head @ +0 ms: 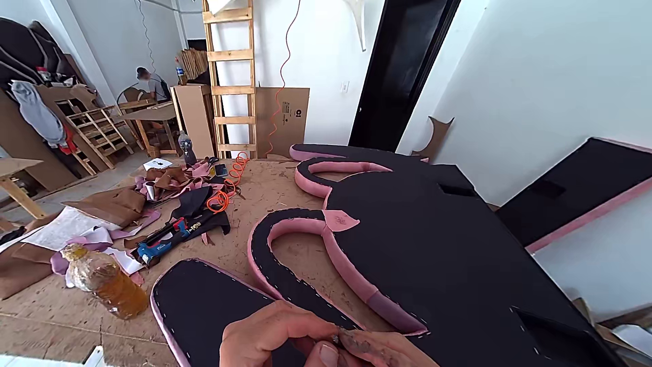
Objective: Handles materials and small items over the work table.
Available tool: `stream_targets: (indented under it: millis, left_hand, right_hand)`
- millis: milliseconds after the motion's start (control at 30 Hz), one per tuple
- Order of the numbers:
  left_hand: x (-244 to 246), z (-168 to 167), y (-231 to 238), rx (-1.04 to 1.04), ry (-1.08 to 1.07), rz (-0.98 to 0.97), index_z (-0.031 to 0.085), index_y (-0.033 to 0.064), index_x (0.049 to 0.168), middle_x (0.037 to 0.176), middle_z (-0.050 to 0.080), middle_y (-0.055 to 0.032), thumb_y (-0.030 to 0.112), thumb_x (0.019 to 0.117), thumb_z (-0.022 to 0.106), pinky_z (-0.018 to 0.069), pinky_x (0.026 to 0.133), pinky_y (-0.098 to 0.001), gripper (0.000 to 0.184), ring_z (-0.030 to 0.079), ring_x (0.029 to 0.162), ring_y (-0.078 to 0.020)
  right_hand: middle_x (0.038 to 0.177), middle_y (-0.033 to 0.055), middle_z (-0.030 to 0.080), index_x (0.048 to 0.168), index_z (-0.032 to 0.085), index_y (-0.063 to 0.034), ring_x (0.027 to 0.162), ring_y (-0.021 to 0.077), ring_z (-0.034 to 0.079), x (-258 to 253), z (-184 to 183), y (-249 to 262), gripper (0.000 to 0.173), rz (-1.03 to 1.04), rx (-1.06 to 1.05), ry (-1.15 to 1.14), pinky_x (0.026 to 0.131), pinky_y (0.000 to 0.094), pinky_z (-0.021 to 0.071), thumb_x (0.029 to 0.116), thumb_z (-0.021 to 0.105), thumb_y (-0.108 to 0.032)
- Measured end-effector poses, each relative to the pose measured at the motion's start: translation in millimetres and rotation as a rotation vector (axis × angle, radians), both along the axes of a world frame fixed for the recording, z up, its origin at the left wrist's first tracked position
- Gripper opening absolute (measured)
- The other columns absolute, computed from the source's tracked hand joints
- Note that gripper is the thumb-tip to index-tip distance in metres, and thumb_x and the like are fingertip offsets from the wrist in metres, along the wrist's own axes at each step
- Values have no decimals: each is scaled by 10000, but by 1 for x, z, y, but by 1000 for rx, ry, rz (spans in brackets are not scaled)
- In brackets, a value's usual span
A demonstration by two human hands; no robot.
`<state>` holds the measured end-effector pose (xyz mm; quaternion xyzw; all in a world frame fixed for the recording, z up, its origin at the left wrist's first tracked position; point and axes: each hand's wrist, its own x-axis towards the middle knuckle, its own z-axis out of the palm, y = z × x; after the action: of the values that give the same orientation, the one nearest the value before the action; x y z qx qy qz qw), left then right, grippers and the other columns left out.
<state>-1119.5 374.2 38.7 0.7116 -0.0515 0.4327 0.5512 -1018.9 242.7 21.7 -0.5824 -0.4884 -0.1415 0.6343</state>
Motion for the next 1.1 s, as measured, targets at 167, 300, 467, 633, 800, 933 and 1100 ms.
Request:
stream_targets:
  millis: [167, 300, 467, 633, 800, 933, 1100]
  left_hand:
    - [0, 0, -3, 145, -18, 154, 736, 1, 977, 949, 734, -67, 63, 954, 663, 615, 768, -233, 99, 709, 878, -87]
    - [-3, 3, -3, 290, 33, 280, 752, 19, 924, 904, 741, -53, 72, 931, 667, 595, 736, -202, 100, 700, 853, -67]
    - [-6, 12, -1, 363, 93, 296, 741, 19, 882, 860, 728, -57, 67, 924, 644, 568, 698, -189, 116, 685, 820, -63]
    - [-1, 11, 3, 275, 69, 231, 715, 21, 858, 833, 703, -46, 75, 906, 652, 570, 667, -192, 96, 672, 782, -55]
    - [10, 1, 11, 21, 67, 48, 707, 25, 841, 793, 681, -5, 104, 893, 654, 530, 632, -170, 108, 633, 730, -18]
    - [11, -3, 10, -118, 75, -8, 711, 57, 828, 772, 668, 29, 131, 892, 662, 521, 632, -160, 110, 621, 720, -1]
    - [7, -8, 14, -242, 58, -188, 741, 68, 959, 880, 712, 6, 182, 994, 629, 577, 721, -216, 164, 670, 798, -35]
  right_hand:
    - [921, 76, 739, 961, 733, -4, 873, 66, 716, -3, 0, -2, 90, -45, -32, -20, 774, 191, 612, 908, 759, -72]
    - [931, 83, 711, 960, 727, -1, 844, 50, 691, -4, 0, -3, 89, -72, -70, -42, 737, 159, 591, 903, 755, -63]
    - [803, 69, 667, 940, 760, 7, 745, 50, 650, -11, 0, -5, 98, -152, -80, -80, 673, 141, 552, 894, 748, -79]
    - [761, 65, 664, 932, 768, -2, 722, 67, 642, -17, -1, -2, 116, -223, -73, -115, 649, 152, 530, 882, 760, -107]
    - [825, 79, 693, 958, 725, 61, 720, 54, 703, -17, 1, 1, 114, 58, -74, 173, 660, 199, 632, 888, 729, -29]
    - [923, 18, 745, 1019, 721, 15, 741, 49, 711, -13, 7, 0, 121, 392, -45, 554, 645, 238, 630, 908, 679, 34]
    - [971, 7, 754, 1064, 745, -48, 789, 86, 734, -11, 4, 0, 143, 533, 31, 683, 684, 272, 649, 954, 664, -6]
